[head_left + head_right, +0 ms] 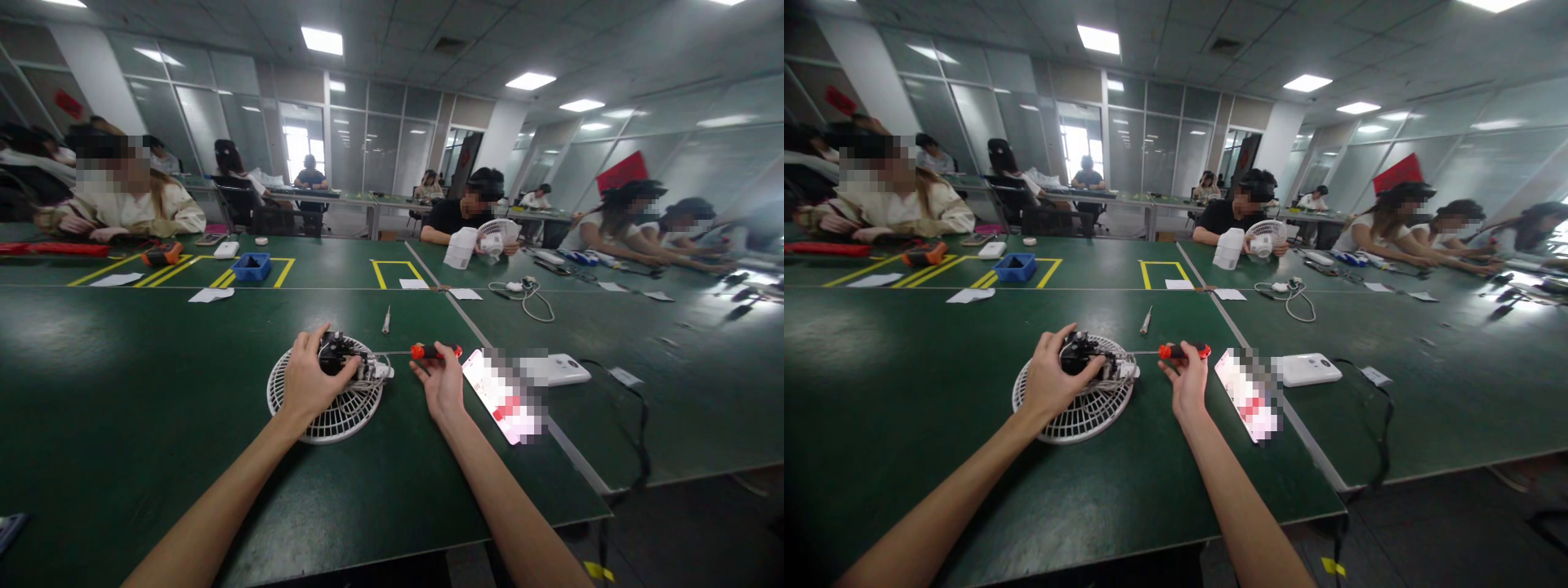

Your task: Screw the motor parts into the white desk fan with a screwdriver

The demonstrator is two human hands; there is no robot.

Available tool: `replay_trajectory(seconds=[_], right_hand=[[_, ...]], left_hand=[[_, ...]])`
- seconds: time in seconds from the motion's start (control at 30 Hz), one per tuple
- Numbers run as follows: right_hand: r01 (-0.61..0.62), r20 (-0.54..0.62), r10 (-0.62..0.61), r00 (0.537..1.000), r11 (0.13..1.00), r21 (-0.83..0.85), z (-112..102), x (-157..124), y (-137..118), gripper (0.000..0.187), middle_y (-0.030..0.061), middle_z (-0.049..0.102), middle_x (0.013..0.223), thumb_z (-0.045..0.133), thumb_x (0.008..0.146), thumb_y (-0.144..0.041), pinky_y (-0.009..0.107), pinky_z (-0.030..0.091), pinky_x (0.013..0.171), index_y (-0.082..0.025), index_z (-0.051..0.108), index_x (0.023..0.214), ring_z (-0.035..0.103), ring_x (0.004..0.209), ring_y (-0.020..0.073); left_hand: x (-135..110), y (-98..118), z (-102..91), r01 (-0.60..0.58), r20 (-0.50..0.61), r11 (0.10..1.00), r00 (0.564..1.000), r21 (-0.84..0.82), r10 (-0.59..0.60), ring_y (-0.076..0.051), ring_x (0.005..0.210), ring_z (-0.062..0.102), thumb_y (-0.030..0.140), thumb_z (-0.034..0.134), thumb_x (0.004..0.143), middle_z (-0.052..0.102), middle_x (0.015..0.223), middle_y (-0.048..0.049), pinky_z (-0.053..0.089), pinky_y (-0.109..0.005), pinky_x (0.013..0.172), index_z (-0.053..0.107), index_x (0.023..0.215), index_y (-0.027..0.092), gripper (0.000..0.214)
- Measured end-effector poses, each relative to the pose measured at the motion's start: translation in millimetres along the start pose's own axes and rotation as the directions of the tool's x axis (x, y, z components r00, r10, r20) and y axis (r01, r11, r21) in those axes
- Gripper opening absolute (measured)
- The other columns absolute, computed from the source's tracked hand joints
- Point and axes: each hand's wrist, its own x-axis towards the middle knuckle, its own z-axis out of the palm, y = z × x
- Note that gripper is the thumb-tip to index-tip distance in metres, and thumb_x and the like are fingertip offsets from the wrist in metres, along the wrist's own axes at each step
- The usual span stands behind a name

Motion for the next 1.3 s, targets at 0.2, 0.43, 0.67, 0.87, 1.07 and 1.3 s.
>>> replay_trajectory(seconds=[0.2,0.43,0.67,0.87,1.07,1.3], right_hand=[[0.011,0.007,-0.012,1.000,1.000,0.023,-1.3,2.2,1.0,0.026,-0.0015,0.071,0.066,0.070,0.059,-0.022,0.024,0.058,0.060,-0.022,0.053,0.079,0.067,0.061,0.0138],[0.057,-0.016,-0.059,0.998,0.990,-0.132,-0.9,1.2,2.1,0.049,-0.0080,0.063,0.057,0.087,0.060,-0.039,0.018,0.045,0.044,-0.025,0.048,0.086,0.055,0.044,0.0097],[0.041,0.011,-0.040,0.999,0.997,-0.073,-2.5,1.0,1.9,0.041,-0.0028,0.071,0.069,0.082,0.064,-0.039,0.023,0.054,0.051,-0.024,0.051,0.087,0.066,0.059,0.0145],[0.031,0.026,-0.032,0.999,0.999,0.032,-0.9,2.1,-2.1,0.028,0.0004,0.076,0.077,0.072,0.063,-0.022,0.031,0.062,0.070,-0.023,0.055,0.085,0.073,0.074,0.0177],[0.074,0.012,-0.073,0.997,0.994,-0.077,0.0,1.1,-3.1,0.046,-0.0041,0.069,0.061,0.089,0.057,-0.034,0.019,0.052,0.050,-0.022,0.054,0.085,0.065,0.053,0.0123],[0.020,-0.011,-0.021,1.000,0.995,-0.094,0.3,-0.8,-2.6,0.044,-0.0033,0.070,0.063,0.090,0.059,-0.039,0.020,0.052,0.047,-0.022,0.056,0.083,0.064,0.054,0.0126]], left_hand=[[0.3,-0.8,1.2,0.010,-0.002,1.000,1.000,0.000,-0.010,-0.030,0.105,0.061,0.059,0.072,0.079,0.058,0.109,-0.0101,0.053,-0.049,0.095,0.056,0.136,0.018,0.072],[0.3,0.8,0.1,0.032,0.001,0.999,1.000,-0.009,-0.032,-0.030,0.105,0.061,0.060,0.072,0.079,0.059,0.109,-0.0109,0.053,-0.049,0.094,0.056,0.137,0.018,0.074],[0.4,0.3,0.1,0.038,0.015,0.999,0.999,0.003,-0.038,-0.031,0.108,0.060,0.061,0.072,0.079,0.061,0.113,-0.0118,0.051,-0.051,0.098,0.055,0.137,0.017,0.074],[0.6,0.0,0.1,0.026,0.005,0.999,1.000,-0.023,-0.026,-0.030,0.105,0.061,0.060,0.074,0.079,0.061,0.110,-0.0104,0.052,-0.050,0.095,0.058,0.132,0.019,0.068],[0.9,-0.4,0.3,0.020,-0.005,0.999,1.000,-0.029,-0.020,-0.029,0.105,0.061,0.058,0.075,0.079,0.061,0.110,-0.0094,0.052,-0.049,0.095,0.059,0.130,0.020,0.066],[0.6,-1.8,1.6,0.012,-0.007,0.999,1.000,-0.035,-0.012,-0.028,0.105,0.061,0.058,0.075,0.079,0.061,0.109,-0.0087,0.051,-0.048,0.096,0.058,0.128,0.020,0.064]])
